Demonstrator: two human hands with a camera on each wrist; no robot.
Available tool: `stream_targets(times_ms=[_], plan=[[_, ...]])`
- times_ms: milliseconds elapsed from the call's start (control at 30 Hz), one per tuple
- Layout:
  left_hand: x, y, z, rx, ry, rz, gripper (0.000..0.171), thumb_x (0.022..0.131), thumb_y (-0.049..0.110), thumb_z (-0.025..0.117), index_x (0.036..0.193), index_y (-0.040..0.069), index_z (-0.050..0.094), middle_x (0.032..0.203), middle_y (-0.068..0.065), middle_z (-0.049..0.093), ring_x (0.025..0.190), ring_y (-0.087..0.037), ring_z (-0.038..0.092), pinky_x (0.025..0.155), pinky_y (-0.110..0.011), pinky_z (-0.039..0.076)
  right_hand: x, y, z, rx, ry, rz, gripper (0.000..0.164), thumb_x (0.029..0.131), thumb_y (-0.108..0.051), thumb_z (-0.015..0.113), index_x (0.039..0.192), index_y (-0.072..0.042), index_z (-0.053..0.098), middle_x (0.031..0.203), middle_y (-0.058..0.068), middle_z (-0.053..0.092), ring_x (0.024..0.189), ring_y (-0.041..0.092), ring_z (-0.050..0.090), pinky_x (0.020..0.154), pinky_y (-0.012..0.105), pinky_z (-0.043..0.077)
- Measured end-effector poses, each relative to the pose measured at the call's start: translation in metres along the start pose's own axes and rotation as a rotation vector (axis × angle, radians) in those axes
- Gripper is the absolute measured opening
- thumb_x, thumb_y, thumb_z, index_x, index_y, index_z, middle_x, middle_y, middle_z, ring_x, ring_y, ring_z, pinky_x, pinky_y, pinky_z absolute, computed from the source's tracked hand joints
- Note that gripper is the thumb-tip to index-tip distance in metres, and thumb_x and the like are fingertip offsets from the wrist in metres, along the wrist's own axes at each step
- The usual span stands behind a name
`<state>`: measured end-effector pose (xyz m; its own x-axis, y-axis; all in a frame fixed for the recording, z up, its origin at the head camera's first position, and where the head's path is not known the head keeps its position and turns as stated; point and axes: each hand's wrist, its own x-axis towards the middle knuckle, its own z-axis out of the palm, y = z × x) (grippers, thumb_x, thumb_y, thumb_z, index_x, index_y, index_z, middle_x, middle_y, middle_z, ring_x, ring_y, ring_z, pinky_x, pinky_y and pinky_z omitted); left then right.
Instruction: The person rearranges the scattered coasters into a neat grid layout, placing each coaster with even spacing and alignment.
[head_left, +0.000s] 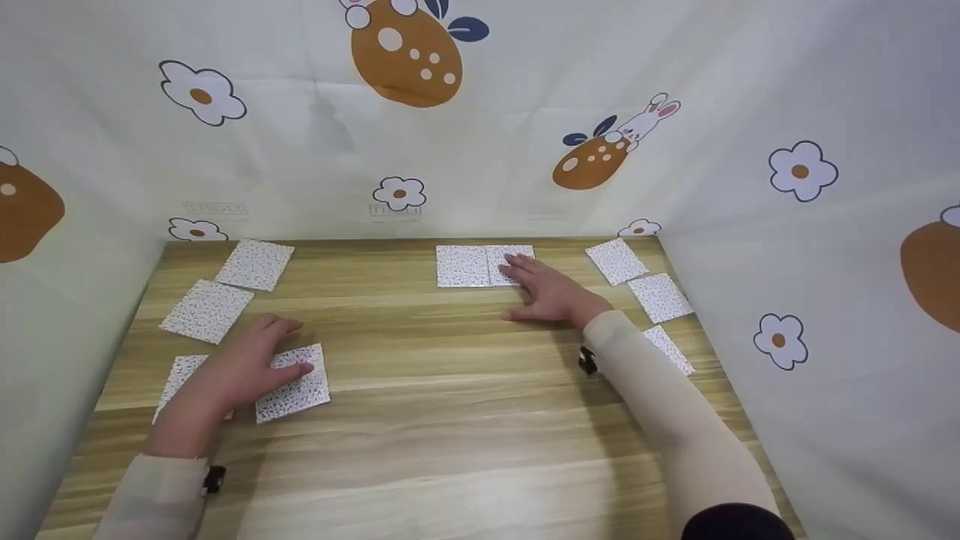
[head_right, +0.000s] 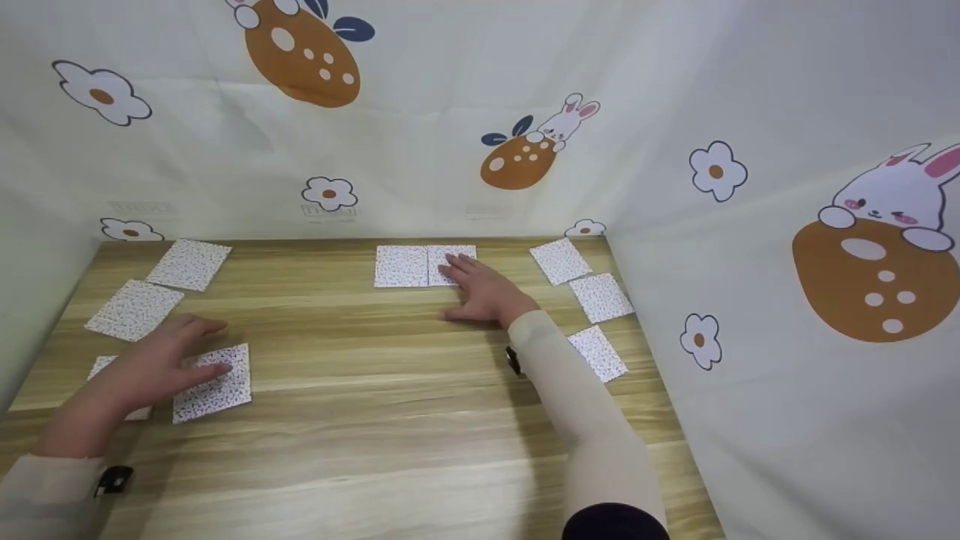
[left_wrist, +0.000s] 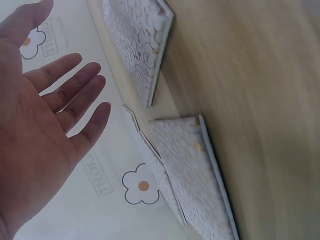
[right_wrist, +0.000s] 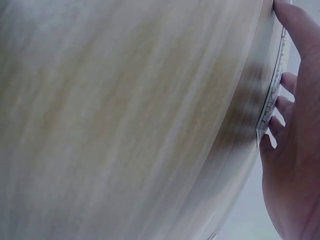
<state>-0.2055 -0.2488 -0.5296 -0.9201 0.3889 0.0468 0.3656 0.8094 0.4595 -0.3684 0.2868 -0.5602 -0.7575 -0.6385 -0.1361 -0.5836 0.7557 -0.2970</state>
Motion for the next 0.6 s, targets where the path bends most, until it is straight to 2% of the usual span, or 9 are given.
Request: stream_targets(times_ms=[267,467,600], plan=[[-0.015,0.0,-0.003,0.016,-0.081,-0.08,0.1,0.084,0.052,0.094,0.152,-0.01,0.054,0.147,-0.036,0.057,0.136,-0.06,0.051,0.113,-0.076,0.044,0.0,0.001,0.0,0.006,0.007,-0.005,0.106,0.095,-0.068,0.075,0.176,-0.015,0.032,0.184,0.009,0.021,0.17,0.034,0.016,0.138,0.049,0.016],[-0.023,0.001,-0.002,0.019,-0.117,-0.111,0.103,0.077,0.05,0.099,0.15,-0.008,0.056,0.145,-0.035,0.057,0.135,-0.06,0.051,0.11,-0.075,0.048,-0.001,0.001,0.001,0.008,0.011,0.0,0.107,0.094,-0.069,0.076,0.176,-0.016,0.032,0.184,0.008,0.021,0.17,0.031,0.015,0.138,0.048,0.016],[-0.028,0.0,0.0,0.028,-0.123,-0.123,0.112,0.073,0.053,0.101,0.155,-0.006,0.052,0.151,-0.035,0.051,0.138,-0.06,0.049,0.108,-0.077,0.048,0.0,0.001,0.001,0.005,0.01,-0.001,0.106,0.094,-0.069,0.075,0.176,-0.016,0.032,0.184,0.008,0.021,0.17,0.031,0.015,0.138,0.048,0.015]])
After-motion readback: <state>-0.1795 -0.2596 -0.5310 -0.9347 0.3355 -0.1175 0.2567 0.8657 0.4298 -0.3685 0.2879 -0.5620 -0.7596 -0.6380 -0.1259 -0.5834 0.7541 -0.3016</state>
